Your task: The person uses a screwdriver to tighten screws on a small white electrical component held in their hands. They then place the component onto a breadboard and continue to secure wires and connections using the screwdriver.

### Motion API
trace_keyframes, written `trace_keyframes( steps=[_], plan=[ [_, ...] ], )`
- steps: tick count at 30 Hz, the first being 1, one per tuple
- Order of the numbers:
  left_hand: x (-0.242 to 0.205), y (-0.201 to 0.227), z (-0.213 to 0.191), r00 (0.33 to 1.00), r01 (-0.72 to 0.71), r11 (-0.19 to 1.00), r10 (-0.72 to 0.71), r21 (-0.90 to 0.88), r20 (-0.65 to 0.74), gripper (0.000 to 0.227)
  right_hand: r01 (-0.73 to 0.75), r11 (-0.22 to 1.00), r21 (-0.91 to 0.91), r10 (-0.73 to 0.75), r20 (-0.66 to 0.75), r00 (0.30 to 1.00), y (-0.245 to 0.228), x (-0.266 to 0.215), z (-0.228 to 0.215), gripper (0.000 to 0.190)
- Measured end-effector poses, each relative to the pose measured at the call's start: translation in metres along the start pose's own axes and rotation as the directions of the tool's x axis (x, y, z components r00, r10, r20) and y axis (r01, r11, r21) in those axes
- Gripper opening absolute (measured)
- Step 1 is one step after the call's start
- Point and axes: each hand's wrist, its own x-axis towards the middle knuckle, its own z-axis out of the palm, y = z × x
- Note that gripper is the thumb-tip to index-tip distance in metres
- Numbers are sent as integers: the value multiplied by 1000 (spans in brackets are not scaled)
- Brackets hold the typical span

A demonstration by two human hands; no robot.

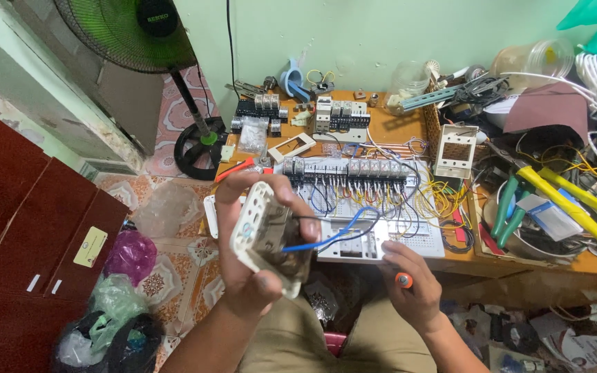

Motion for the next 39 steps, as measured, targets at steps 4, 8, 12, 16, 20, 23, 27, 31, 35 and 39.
trace_keyframes(
  steps=[4,8,12,16,20,23,27,31,35,39],
  plan=[
    [10,-20,-1,999,12,988,-17,153,30,81,-28,999,24,28,19,999,-14,-10,3,26],
    [6,-32,-10,984,129,945,-160,300,79,66,-112,991,77,113,-10,994,-26,-13,3,21],
    [-8,-26,-31,821,506,802,-561,318,108,55,-126,991,42,126,-3,992,-32,-16,-3,20],
    [-31,-18,-55,733,569,709,-667,418,133,48,-68,998,6,67,22,997,-34,-21,-10,20],
    [-61,-8,-70,656,694,652,-747,307,104,54,-27,999,-21,28,53,998,-39,-38,-14,20],
    [-88,-7,-81,597,761,573,-802,304,19,54,-39,998,-49,42,56,998,-38,-50,-14,21],
    [-113,-13,-83,664,700,568,-741,433,-102,58,-56,998,-25,57,41,997,-38,-57,-9,23],
    [-123,-20,-88,719,650,570,-675,503,-163,47,-42,999,-27,44,98,994,-36,-54,-8,20],
    [-128,-21,-91,699,684,544,-680,485,-223,62,-41,996,76,30,136,990,-33,-53,-14,20],
    [-134,-30,-98,620,767,589,-782,254,-60,63,-33,984,174,-5,214,977,-36,-38,-19,18]
  ],
)
